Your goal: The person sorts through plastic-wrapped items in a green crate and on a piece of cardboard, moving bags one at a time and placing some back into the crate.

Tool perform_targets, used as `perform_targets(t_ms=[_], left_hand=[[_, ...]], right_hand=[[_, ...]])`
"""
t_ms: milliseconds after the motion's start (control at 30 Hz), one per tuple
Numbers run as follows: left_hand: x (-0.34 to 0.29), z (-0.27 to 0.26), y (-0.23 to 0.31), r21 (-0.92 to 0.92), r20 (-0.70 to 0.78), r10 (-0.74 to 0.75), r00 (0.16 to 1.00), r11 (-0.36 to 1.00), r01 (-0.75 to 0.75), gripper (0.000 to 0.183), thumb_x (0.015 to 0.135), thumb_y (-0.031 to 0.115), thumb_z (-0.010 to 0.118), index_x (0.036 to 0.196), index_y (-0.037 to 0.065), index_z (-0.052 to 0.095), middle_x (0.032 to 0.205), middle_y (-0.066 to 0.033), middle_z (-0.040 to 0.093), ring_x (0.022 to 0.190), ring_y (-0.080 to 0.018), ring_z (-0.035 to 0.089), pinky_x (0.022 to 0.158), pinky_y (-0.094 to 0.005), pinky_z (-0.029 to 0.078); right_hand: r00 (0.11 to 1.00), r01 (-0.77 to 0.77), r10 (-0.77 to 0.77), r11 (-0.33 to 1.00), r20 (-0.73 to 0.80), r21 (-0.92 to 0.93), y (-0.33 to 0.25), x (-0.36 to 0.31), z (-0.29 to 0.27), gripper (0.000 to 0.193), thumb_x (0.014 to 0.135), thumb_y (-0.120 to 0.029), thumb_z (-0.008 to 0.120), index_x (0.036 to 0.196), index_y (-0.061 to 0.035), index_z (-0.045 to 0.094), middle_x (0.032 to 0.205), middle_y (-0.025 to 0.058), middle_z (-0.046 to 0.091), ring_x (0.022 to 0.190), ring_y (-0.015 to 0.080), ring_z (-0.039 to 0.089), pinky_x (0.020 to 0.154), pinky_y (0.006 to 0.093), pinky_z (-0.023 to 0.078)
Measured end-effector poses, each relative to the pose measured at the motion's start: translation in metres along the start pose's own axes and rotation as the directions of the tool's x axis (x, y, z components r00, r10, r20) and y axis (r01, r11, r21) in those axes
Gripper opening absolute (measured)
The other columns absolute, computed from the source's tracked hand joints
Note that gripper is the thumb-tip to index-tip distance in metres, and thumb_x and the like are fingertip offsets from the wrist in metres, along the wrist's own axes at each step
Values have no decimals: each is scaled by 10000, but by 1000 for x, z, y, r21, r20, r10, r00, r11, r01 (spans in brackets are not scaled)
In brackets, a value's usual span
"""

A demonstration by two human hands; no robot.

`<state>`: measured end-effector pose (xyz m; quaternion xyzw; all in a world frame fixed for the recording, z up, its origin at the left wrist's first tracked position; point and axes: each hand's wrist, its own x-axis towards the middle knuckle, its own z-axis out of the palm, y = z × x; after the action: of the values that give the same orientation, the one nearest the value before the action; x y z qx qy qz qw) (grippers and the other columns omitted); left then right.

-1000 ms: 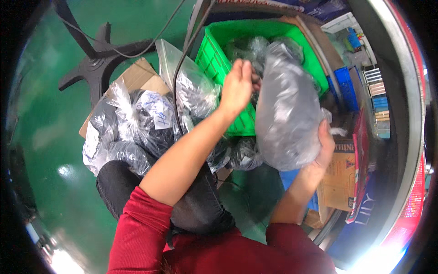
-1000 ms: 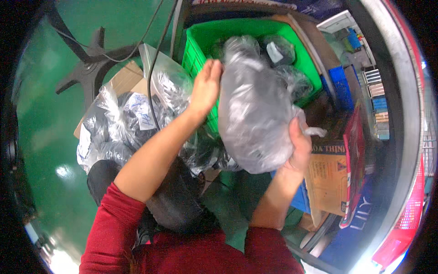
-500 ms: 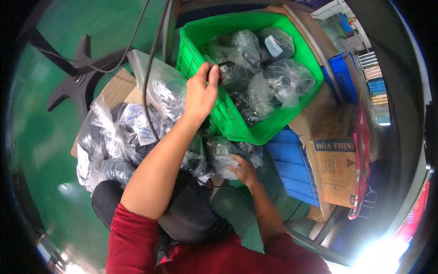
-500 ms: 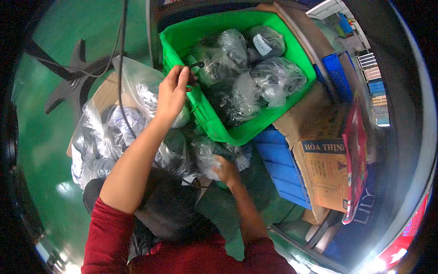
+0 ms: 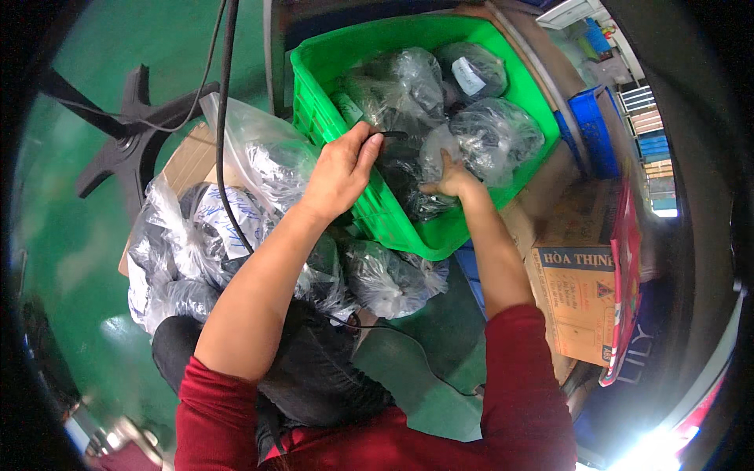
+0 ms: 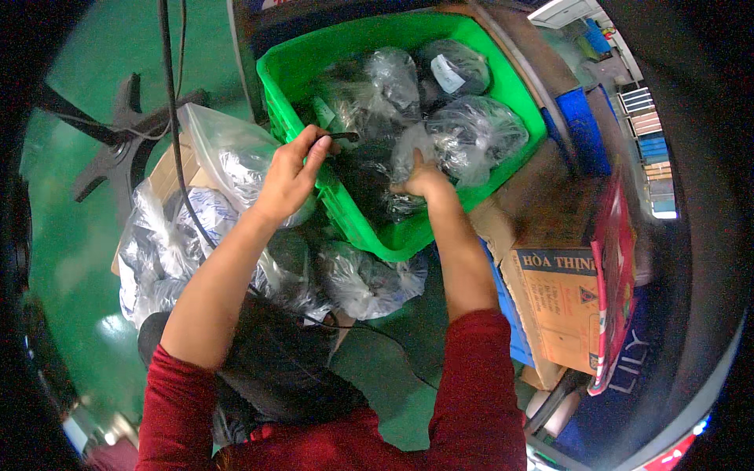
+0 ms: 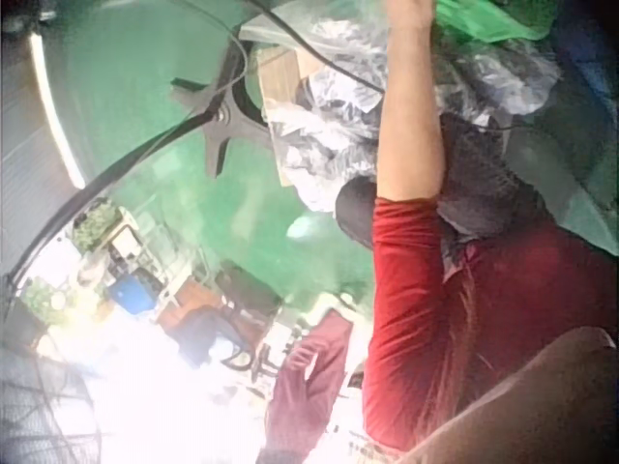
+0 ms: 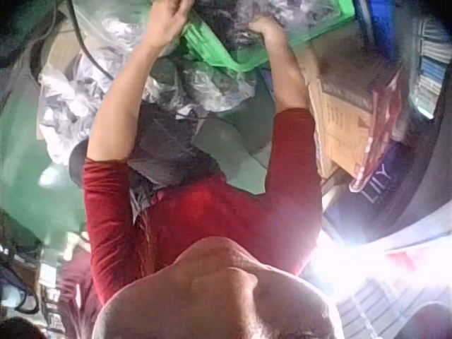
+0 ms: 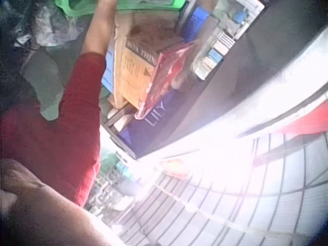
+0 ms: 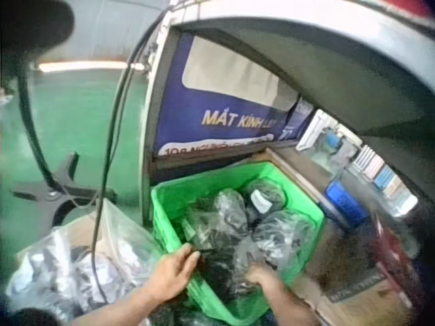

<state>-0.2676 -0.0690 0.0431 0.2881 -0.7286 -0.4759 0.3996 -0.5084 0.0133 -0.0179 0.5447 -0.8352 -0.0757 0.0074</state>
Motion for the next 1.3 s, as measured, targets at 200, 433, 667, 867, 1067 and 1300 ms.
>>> perform_targets(t_ms=[200, 433, 667, 867, 1067, 1300], left_hand=[[-4, -8, -4, 23, 2, -64, 998, 998, 64, 208, 819, 210, 405, 782, 7, 438, 694, -175, 514, 669, -340, 500, 591, -370, 386], [-7, 13, -1, -544, -46, -412, 910, 775, 323, 267, 848, 267, 339, 901, 34, 459, 901, -70, 531, 858, -163, 463, 744, -290, 355], [-31, 37, 42, -813, 333, -573, 749, 228, 536, 269, 851, 289, 320, 968, 71, 424, 976, -54, 493, 878, -165, 450, 740, -303, 366], [-30, 16, 27, -820, 453, -353, 819, 196, 538, 221, 856, 300, 290, 784, 126, 406, 1032, -63, 480, 937, -196, 448, 758, -377, 374], [-13, 1, 14, -753, 333, -408, 850, 428, 500, 230, 834, 295, 359, 846, 107, 491, 918, -33, 501, 843, -143, 450, 702, -328, 371], [0, -17, 4, -851, 146, -450, 881, 398, 344, 247, 809, 217, 464, 951, 25, 530, 730, 8, 498, 619, -63, 432, 547, -186, 363]], right_hand=[[971, -56, -5, 967, 240, 247, 31, 30, -17, 370, 671, -87, 449, 1040, -80, 480, 944, 208, 518, 897, 304, 502, 795, 350, 366], [995, -74, 55, -109, 80, 991, 4, -38, -118, 345, 644, -2, 368, 969, 2, 485, 847, 81, 543, 744, 149, 523, 661, 226, 408], [990, 111, -45, -375, -137, 920, -22, -63, -144, 381, 636, -18, 368, 1006, 25, 449, 926, 111, 526, 782, 155, 528, 682, 239, 426], [995, 44, 102, -322, -11, 946, -25, -122, -185, 339, 534, -77, 424, 853, 31, 464, 820, 96, 522, 693, 153, 503, 607, 223, 403], [992, -78, -73, 287, 103, 955, 30, -208, -171, 224, 535, -75, 415, 729, 14, 481, 708, 47, 510, 659, 114, 465, 594, 218, 375], [816, -502, 184, 696, 548, 514, 70, -280, 15, 178, 628, -48, 420, 779, -18, 510, 690, 88, 526, 677, 192, 506, 627, 291, 394]])
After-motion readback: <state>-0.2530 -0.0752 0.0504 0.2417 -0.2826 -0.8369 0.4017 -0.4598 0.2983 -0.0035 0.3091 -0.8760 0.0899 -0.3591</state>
